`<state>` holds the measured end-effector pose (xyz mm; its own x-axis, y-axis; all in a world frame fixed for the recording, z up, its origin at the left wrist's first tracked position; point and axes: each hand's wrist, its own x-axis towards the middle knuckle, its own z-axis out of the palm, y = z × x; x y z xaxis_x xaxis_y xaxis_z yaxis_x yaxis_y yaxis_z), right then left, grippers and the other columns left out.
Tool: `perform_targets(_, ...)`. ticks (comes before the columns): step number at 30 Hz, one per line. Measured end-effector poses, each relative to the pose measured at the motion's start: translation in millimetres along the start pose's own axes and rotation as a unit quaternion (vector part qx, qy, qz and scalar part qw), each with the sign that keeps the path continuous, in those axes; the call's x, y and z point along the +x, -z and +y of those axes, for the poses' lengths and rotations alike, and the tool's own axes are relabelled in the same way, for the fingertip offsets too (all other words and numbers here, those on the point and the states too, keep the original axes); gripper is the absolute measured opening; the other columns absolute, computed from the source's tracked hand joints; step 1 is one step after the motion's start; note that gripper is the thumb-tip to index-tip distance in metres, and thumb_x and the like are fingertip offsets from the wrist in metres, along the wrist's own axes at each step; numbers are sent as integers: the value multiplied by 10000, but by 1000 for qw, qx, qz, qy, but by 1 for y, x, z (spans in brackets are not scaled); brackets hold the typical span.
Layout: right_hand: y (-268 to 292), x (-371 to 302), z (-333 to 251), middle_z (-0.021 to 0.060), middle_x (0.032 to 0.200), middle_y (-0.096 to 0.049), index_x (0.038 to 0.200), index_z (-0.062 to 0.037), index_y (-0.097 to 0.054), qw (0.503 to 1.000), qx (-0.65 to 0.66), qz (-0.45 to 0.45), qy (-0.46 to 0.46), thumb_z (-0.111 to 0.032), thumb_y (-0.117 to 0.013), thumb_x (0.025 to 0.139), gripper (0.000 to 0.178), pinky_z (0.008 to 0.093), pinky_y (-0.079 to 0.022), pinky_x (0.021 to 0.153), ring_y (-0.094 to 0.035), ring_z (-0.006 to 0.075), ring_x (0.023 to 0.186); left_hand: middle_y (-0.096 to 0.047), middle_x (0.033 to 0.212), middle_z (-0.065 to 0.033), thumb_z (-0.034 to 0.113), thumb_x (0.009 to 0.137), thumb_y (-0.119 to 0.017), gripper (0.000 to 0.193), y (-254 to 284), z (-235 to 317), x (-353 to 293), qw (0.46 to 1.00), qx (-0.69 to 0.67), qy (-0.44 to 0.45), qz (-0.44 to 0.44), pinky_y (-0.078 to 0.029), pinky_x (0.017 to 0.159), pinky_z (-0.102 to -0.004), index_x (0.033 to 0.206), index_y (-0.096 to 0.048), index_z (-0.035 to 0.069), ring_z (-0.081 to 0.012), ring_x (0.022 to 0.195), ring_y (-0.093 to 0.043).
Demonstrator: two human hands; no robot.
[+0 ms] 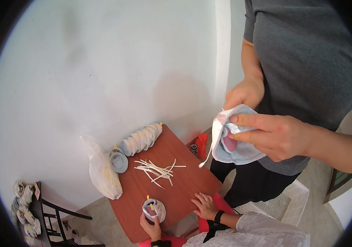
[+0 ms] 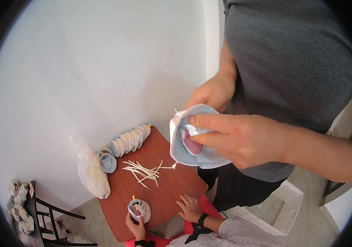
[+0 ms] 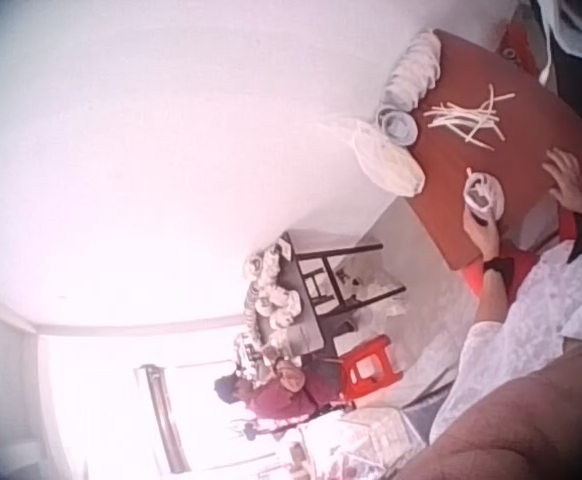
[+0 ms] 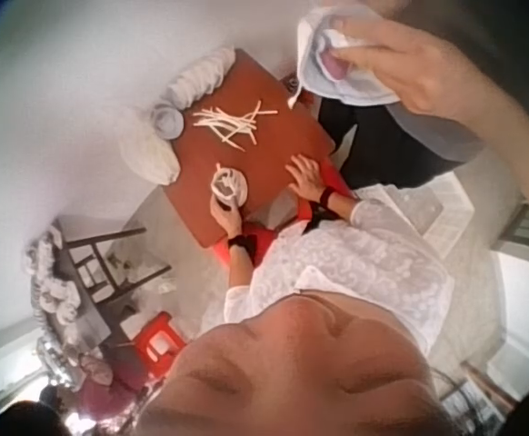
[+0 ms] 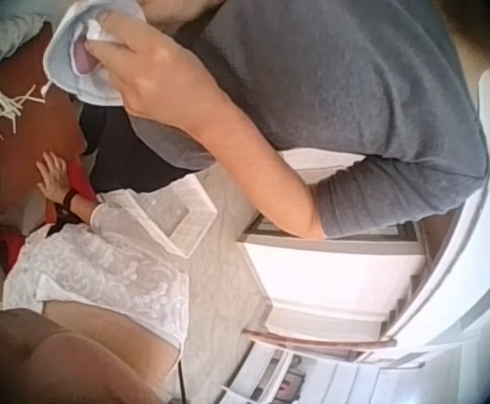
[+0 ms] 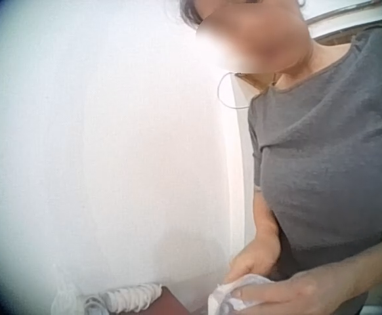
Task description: Lacing a small shoe using a pulling tool.
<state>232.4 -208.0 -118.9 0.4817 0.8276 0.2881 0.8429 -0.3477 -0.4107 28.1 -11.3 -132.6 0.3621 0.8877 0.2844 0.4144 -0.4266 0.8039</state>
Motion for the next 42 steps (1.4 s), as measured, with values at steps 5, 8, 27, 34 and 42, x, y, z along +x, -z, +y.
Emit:
perform_targets(5,2,1,-1,163,1327,-416,1221,-103,-530,1000,-3,-7,0,-273,-725,693,587,491,-301,999,-365,348,1249,-480,1239,-185,106,699,-710,644,0,-2,0,1000,4,11,-7,-346,992,-431,1272,-435,5,-354,1155,-431)
perform_targets(8,2,1,-2,165,1317,-428,1221,-102,-533,1000,-9,-4,3,-260,-729,682,595,488,-308,996,-380,349,1239,-478,1246,-182,110,701,-710,645,0,-3,0,1000,10,-3,-7,-347,992,-430,1274,-433,7,-353,1157,-431)
perform_targets(27,3,2,-3,170,1324,-419,1235,-100,-519,1000,-10,-16,3,-258,-715,699,592,501,-297,1000,-367,362,1247,-510,1198,-166,105,696,-712,627,1,0,1,999,22,-27,6,-375,946,-416,1256,-448,8,-342,1100,-464)
perform_targets(34,3,1,-3,170,1325,-418,1240,-102,-516,1000,-10,-20,-1,-260,-717,700,598,498,-294,1002,-363,359,1250,-505,1215,-172,100,682,-720,642,2,1,1,1000,14,-16,2,-355,967,-434,1256,-447,9,-356,1119,-453)
perform_targets(42,2,1,-3,170,1326,-418,1242,-103,-517,1000,-13,-16,3,-269,-716,701,601,499,-296,1001,-366,359,1249,-515,1180,-147,106,713,-705,615,1,-3,1,999,33,-34,8,-408,894,-379,1265,-449,19,-306,1062,-482)
